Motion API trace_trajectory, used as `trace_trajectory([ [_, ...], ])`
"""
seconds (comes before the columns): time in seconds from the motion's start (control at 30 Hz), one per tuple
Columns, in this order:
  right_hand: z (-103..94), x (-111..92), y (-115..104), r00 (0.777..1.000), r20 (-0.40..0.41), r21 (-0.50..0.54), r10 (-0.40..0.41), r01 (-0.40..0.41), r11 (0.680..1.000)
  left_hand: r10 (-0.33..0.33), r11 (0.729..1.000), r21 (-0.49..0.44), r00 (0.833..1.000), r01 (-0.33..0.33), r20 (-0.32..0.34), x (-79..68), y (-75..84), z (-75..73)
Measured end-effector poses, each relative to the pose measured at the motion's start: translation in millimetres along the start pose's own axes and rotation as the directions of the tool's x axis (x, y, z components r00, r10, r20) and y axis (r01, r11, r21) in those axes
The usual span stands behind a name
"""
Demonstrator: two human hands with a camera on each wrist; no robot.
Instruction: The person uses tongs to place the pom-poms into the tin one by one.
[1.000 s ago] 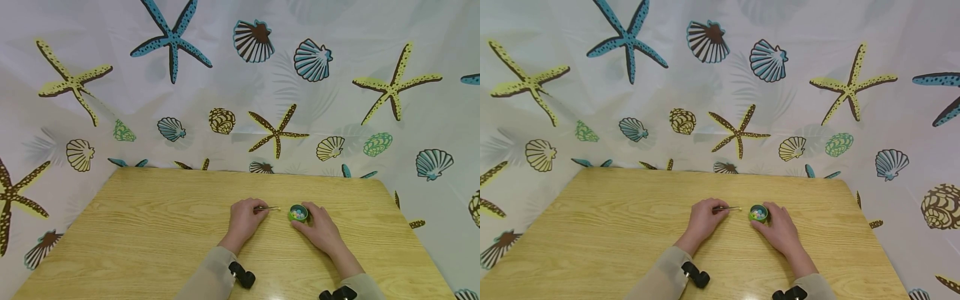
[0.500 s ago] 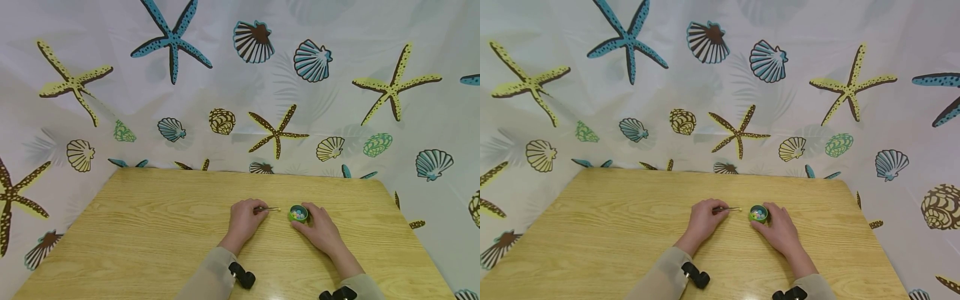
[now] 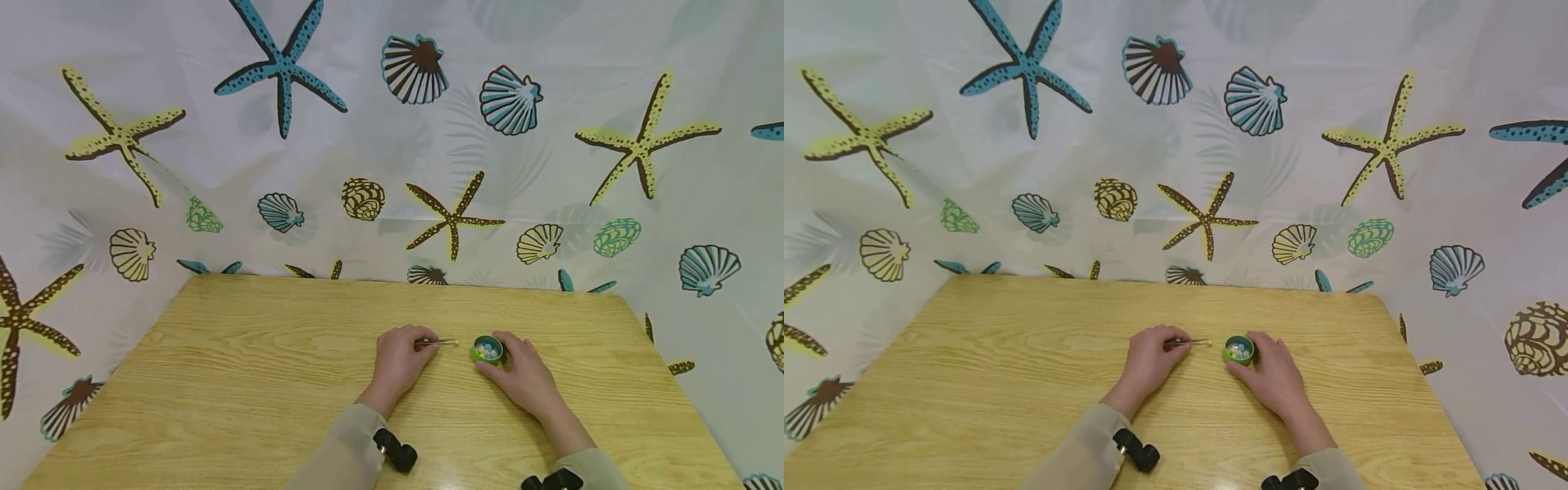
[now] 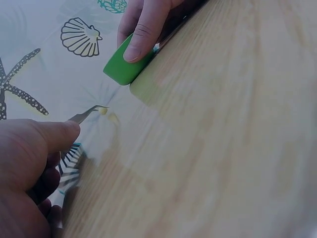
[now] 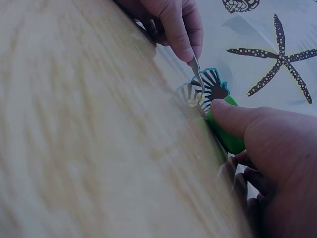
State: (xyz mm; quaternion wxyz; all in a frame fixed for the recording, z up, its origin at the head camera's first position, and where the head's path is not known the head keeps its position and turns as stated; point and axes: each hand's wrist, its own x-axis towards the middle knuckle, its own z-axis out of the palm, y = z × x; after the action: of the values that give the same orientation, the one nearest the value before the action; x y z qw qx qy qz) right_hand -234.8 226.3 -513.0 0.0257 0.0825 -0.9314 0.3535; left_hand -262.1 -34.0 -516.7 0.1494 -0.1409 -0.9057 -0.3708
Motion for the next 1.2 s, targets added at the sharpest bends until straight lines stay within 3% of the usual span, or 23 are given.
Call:
trace_trajectory([
  [0.5,-2.1,-2,-2,1.0,-0.004,0.008,0.0,0.0,1.0,-0.011,0.997,-0.077,1.0,0.01,-0.022,4.1,8.3,-4.1],
  [0.8,-2.1,-2,-1,1.0,-0.003,0.0,0.004,-0.004,1.0,0.015,0.993,-0.117,1.0,-0.015,-0.002,7.6,24.2,-7.2],
  [1.2,-1.4,0,0,1.0,-0.011,-0.003,-0.021,0.021,1.0,0.067,0.99,-0.125,0.997,-0.063,0.026,8.4,40.4,3.7],
])
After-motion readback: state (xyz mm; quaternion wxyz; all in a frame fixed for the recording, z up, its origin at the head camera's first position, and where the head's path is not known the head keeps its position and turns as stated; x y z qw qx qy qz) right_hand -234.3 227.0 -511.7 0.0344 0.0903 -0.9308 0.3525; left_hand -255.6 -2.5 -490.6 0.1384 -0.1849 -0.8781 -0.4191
